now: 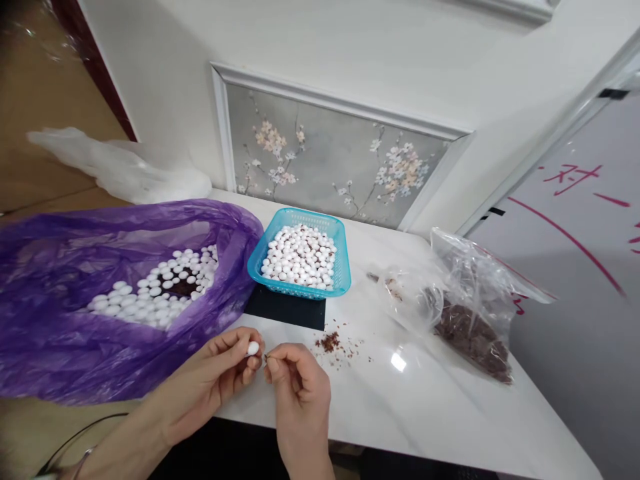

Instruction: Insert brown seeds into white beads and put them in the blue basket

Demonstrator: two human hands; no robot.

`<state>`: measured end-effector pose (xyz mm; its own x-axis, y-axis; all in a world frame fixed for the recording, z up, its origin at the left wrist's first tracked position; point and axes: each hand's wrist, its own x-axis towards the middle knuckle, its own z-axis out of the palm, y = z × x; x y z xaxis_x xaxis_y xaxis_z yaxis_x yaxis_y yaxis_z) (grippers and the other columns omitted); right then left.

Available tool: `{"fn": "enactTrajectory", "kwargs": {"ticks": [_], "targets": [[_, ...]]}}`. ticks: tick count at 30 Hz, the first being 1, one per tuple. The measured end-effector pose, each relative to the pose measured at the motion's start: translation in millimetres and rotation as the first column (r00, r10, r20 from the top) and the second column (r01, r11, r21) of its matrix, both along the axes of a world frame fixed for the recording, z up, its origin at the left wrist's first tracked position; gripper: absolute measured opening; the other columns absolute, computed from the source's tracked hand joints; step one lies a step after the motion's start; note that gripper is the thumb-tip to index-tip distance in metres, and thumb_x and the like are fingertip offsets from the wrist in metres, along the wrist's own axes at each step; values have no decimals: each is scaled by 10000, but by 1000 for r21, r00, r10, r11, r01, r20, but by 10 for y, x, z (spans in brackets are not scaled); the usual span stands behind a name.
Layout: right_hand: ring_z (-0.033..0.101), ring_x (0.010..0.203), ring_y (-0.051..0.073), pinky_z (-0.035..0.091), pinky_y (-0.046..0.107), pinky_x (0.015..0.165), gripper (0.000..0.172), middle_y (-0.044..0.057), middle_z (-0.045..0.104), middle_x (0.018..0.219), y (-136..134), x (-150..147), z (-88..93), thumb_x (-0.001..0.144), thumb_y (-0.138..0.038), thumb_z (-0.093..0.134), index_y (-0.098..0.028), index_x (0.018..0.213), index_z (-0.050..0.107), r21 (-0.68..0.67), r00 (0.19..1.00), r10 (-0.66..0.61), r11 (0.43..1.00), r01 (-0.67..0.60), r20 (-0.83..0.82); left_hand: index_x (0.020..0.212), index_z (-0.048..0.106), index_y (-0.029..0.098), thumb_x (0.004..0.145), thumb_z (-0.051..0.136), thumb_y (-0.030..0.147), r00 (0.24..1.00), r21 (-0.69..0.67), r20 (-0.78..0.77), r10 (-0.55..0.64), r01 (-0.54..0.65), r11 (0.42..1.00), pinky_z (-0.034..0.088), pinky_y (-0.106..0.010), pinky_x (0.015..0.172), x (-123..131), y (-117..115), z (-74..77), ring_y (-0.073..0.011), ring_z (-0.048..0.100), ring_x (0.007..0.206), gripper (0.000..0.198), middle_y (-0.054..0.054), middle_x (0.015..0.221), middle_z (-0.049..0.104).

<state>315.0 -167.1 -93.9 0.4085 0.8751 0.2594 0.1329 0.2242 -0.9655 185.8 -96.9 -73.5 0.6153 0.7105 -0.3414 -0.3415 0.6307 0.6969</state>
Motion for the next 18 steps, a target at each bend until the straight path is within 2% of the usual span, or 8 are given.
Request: {"fn": "enactTrajectory", "kwargs": {"ticks": [6,12,18], "targets": [[562,776,130,457,235,706,139,-19,572,811,30,-42,-2,924,-198,517,-236,805,578,83,998,28,996,-32,56,750,669,130,824,679,253,1000,82,-3,-20,20,996,451,-130,618,29,-19,-63,-55,486,622,144,12,703,538],[547,792,141,443,256,701,132,-7,545,839,42,-61,-62,936,-199,500,-232,822,555,47,996,20,999,-24,91,738,670,142,812,690,260,1000,101,-15,-1,3,995,442,-153,641,48,-13,-82,-70,472,636,140,14,699,533],[532,772,139,424,263,703,139,-11,532,819,48,-69,-66,941,-185,484,-231,824,541,67,986,-14,998,3,168,732,680,157,776,726,256,999,109,-21,31,-29,994,435,-173,646,48,-7,-114,-82,470,636,118,18,678,537]]}}
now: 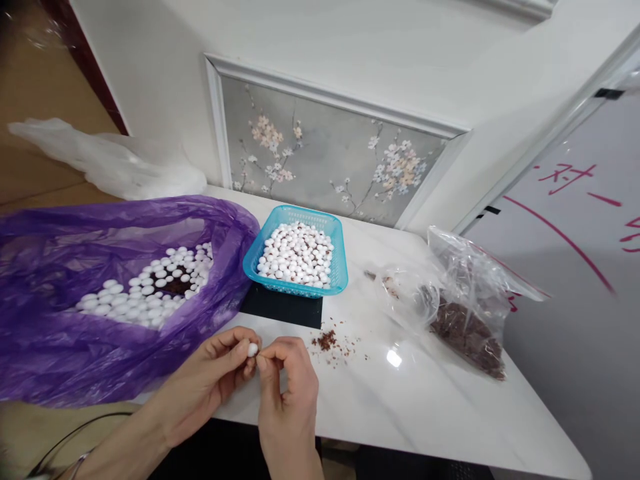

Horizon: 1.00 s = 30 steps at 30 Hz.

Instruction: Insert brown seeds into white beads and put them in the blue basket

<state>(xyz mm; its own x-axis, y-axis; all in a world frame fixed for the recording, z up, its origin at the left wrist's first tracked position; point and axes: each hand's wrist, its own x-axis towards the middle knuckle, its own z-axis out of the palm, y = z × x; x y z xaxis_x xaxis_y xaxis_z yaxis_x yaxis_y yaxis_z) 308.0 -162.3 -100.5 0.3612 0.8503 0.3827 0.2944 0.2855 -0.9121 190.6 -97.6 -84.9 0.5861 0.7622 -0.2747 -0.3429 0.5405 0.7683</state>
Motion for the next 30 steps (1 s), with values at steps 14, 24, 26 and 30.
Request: {"fn": "enactTrajectory", "kwargs": {"ticks": [14,24,26,30], "targets": [[541,729,136,439,263,676,155,-14,530,778,39,-27,4,937,-205,481,-222,792,534,-2,999,28,1000,-28,-39,674,691,169,703,786,290,999,20,-24,44,-43,999,430,-211,658,19,-19,19,-100,487,651,156,13,686,580],[543,696,129,478,245,644,63,-22,543,780,58,-35,-21,869,-267,578,-221,889,540,-142,983,-50,990,24,-176,662,702,166,634,833,288,995,10,-58,76,-76,997,457,-217,705,25,-18,32,-104,520,678,182,12,712,601],[539,671,127,480,244,626,91,-32,531,756,71,-40,-1,857,-284,595,-224,889,534,-148,967,-24,989,-14,-253,649,691,154,658,818,299,997,3,-40,60,-60,998,459,-194,670,33,-17,46,-91,507,644,194,13,671,586],[533,688,124,469,239,641,130,-29,537,774,74,-20,-6,894,-358,559,-231,905,536,-100,929,-37,995,0,-367,728,706,150,735,764,302,999,-87,40,14,-11,996,464,-143,593,57,-40,80,-57,495,574,163,22,630,563]]}}
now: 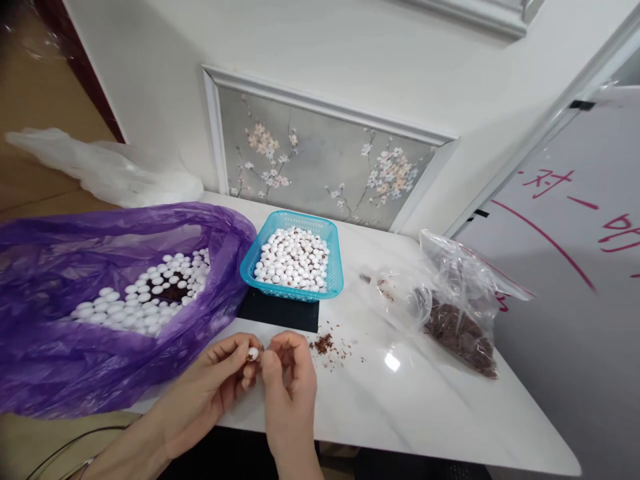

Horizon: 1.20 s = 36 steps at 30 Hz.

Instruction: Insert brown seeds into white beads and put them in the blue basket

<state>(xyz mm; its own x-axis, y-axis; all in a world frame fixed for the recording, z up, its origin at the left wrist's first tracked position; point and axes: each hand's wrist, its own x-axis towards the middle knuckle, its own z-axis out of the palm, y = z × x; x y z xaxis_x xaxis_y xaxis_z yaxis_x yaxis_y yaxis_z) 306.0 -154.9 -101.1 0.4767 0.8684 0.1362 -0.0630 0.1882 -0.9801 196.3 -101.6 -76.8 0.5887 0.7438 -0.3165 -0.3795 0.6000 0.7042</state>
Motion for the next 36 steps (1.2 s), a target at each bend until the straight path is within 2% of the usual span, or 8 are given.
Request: {"fn": "enactTrajectory", "kwargs": {"ticks": [3,9,16,23,27,30,32,36], "targets": [[495,662,111,436,221,635,150,-45,514,723,-22,37,-43,948,-377,480,-240,936,542,16,997,-59,998,60,-46,770,724,152,699,796,270,999,-88,24,40,-37,995,503,-129,617,3,-18,34,-50,555,604,155,14,709,608],[467,596,94,409,208,595,157,-61,486,651,-39,34,-84,961,-368,470,-237,935,553,45,997,-54,997,56,-49,782,759,131,514,897,218,996,-148,-17,86,-88,985,542,-118,637,-80,-14,80,-68,629,625,313,-16,762,681],[479,573,90,423,201,565,164,-51,506,660,-37,29,-85,943,-373,496,-225,937,566,16,999,-41,999,41,-3,737,751,118,552,886,204,992,-180,120,46,-24,983,524,-121,575,-136,-41,48,-47,577,554,245,0,634,639],[478,566,103,429,207,551,182,-35,516,686,-102,-38,-61,957,-350,447,-224,938,577,-19,986,44,999,-41,163,733,751,130,600,861,216,990,-9,15,141,-140,990,537,-114,611,-65,-4,137,-56,600,582,192,1,653,678],[577,702,146,476,243,654,192,16,617,830,-191,111,-17,945,-306,446,-222,1030,596,-68,929,65,997,-43,365,862,761,166,690,791,128,968,126,14,251,-251,960,540,-119,759,53,249,325,-85,672,773,179,-17,846,754],[619,934,196,471,291,832,222,57,668,1001,-226,476,-18,930,-310,445,-216,1022,624,-98,847,-92,981,167,523,972,743,170,792,682,101,964,225,66,258,-266,937,490,-162,929,201,474,499,-125,650,1027,202,-49,1083,735],[629,910,206,478,302,794,261,66,677,988,-218,754,-27,929,-322,407,-206,975,636,-172,736,-122,935,311,665,1085,703,173,836,636,133,970,290,60,236,-243,926,442,-218,1015,295,585,587,-168,543,1221,261,-69,1322,616],[625,869,222,445,339,794,235,57,675,973,-145,1071,-30,889,-285,439,-213,933,658,-233,668,-69,906,352,741,1354,495,223,885,580,234,982,409,-23,186,-161,898,315,-326,1124,383,643,632,-207,268,1415,476,-42,1556,304]]}}
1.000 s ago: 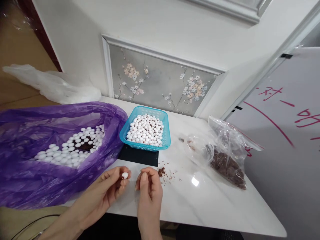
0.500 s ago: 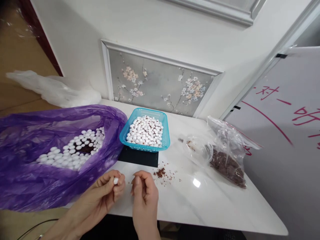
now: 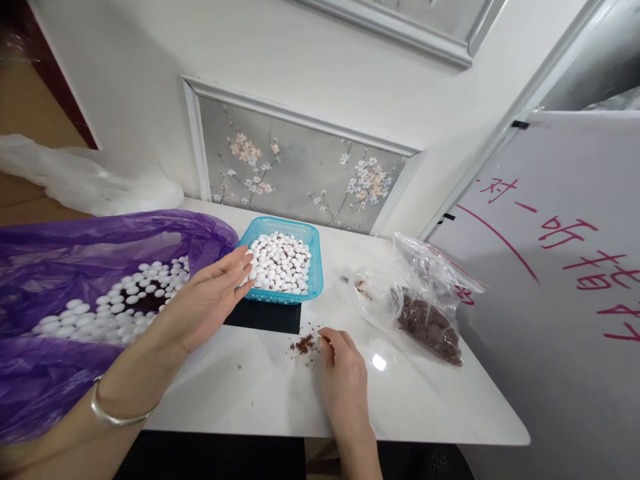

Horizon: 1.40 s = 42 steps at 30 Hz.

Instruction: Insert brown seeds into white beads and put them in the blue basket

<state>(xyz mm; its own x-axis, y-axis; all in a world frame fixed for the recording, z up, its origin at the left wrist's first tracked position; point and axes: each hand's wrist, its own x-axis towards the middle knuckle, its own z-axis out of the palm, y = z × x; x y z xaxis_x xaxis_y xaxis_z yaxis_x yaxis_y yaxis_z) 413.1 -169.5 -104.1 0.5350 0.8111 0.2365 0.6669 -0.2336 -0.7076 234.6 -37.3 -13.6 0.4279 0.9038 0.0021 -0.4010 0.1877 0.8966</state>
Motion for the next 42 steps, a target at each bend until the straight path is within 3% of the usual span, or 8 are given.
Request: {"fn": "enactTrajectory", "kwargs": {"ticks": [4,9,12,14,17,20,29,42], "targets": [[608,716,202,419,321,677,177,10,661,822,63,-12,-9,844,-275,488,-245,789,653,-93,999,26,995,-22,43,1371,473,263,892,570,313,995,79,-90,46,-39,996,262,-322,1145,-93,-124,-82,-192,252,1421,491,-8,1548,324],[606,719,228,402,340,656,231,29,654,849,45,-12,-85,835,-370,455,-251,773,643,-135,998,34,990,-26,56,1242,600,230,866,595,349,971,182,-209,117,-79,980,423,-323,1039,-416,-287,-92,-225,505,1267,394,-59,1367,579],[617,731,223,421,330,649,269,20,660,889,16,20,-121,811,-459,446,-269,781,633,-139,997,8,990,3,77,1183,646,221,868,564,378,878,345,-420,228,-78,935,495,-337,943,-755,-285,-12,-248,620,1116,361,-64,1229,679],[609,702,206,431,328,655,285,12,660,920,-10,1,-96,808,-486,428,-273,785,615,-112,996,-48,992,57,80,1139,678,231,859,549,399,696,497,-603,390,-56,866,492,-355,929,-1057,-234,29,-267,645,1063,351,-59,1169,711],[598,656,198,439,330,662,269,1,671,885,-53,-119,20,787,-502,441,-279,801,592,-105,987,-160,981,161,21,1090,708,221,844,517,385,247,647,-752,611,100,756,464,-425,931,-1534,-108,16,-331,637,1060,352,-93,1147,717],[626,732,226,442,339,705,236,-10,685,808,-60,-310,144,792,-492,459,-295,851,575,-114,966,-249,964,240,-74,1023,734,195,832,476,341,-15,591,-792,610,235,772,468,-460,890,-1864,14,-75,-370,660,993,353,-130,1087,735],[637,807,222,465,338,801,245,39,678,935,37,-620,0,837,-446,525,-248,935,631,160,994,-4,987,22,-112,975,731,267,815,464,242,20,526,-831,555,349,775,459,-385,858,-1886,58,-258,-318,662,982,312,-85,1087,733],[617,856,203,466,308,793,211,43,643,945,66,-840,-100,884,-313,505,-241,771,669,250,975,200,953,-172,-92,916,701,235,848,422,244,-31,492,-835,549,403,772,461,-338,760,-1787,96,-277,-279,677,890,287,-82,995,732]]}}
